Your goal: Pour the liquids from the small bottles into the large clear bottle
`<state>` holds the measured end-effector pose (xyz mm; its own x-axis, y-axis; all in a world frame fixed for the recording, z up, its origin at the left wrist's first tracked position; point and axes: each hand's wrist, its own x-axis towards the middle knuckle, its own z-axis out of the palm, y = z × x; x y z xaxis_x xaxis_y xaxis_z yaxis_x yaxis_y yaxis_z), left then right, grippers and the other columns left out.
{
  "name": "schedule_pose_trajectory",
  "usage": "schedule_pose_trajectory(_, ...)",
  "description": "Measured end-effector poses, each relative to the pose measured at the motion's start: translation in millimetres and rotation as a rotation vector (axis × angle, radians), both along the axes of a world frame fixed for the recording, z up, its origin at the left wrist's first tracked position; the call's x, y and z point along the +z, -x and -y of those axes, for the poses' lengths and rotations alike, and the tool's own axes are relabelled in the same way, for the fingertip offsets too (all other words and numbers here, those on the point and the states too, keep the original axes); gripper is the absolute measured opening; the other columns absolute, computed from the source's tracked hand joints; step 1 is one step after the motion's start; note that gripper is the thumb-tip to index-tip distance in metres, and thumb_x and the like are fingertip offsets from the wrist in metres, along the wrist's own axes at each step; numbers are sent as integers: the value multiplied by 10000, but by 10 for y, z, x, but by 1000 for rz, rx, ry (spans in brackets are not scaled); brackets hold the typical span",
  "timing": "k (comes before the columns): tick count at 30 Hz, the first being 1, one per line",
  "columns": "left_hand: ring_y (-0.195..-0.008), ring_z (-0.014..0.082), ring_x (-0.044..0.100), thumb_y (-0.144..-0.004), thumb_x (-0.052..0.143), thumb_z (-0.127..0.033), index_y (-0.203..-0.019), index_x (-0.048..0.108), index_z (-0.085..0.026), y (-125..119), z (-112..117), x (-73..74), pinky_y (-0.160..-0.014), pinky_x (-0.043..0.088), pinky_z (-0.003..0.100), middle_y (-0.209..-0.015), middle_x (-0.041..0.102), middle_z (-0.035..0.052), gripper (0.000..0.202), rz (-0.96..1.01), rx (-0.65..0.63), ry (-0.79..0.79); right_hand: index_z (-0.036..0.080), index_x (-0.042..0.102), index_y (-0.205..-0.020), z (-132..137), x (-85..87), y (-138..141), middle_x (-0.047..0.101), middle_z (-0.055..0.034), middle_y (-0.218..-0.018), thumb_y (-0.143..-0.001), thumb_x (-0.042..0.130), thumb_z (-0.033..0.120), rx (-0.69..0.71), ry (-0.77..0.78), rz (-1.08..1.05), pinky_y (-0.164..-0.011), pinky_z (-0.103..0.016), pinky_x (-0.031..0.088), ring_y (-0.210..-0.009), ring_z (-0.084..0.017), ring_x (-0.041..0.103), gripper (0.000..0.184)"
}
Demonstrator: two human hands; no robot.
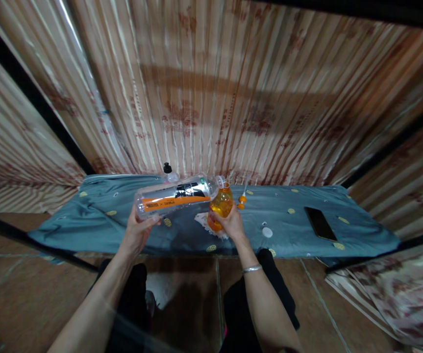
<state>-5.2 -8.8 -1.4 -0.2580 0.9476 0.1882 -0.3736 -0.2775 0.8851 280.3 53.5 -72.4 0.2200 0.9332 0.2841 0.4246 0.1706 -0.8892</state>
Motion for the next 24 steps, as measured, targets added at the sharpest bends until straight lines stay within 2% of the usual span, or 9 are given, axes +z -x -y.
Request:
schedule_pose_trajectory(6, -762, 153, 655, -500, 1009, -262, -1262, 667, -241, -6, 8, 15, -538, 515, 211, -1062, 728, 32, 836, 6, -3, 10, 204, 634, -1259, 7, 12, 2, 813, -184, -1183, -616, 877, 691, 2, 0, -9, -943, -528, 626, -1110, -408, 779, 842)
schedule_pose_trajectory(16, -794, 162, 654, -480, 1007, -263, -1297, 664, -239, -5, -3, 19, -541, 509, 210, -1083, 730, 40, 887, 5, 7, 19, 201, 623, -1253, 36, 76, 12, 811, -184, -1193, -622, 858, 672, 9, 26, -14, -963, -532, 618, -1117, -402, 779, 821)
schedule_pose_trajectory(24, -745, 147, 659, -523, 994, -244, -1225, 674, -238, 4, -7, 0, -543, 517, 214, -1049, 737, 26, 772, -4, -15, -17, 199, 644, -1239, 38, 82, 16, 817, -179, -1186, -610, 898, 672, -4, 15, -16, -963, -520, 626, -1119, -396, 780, 827)
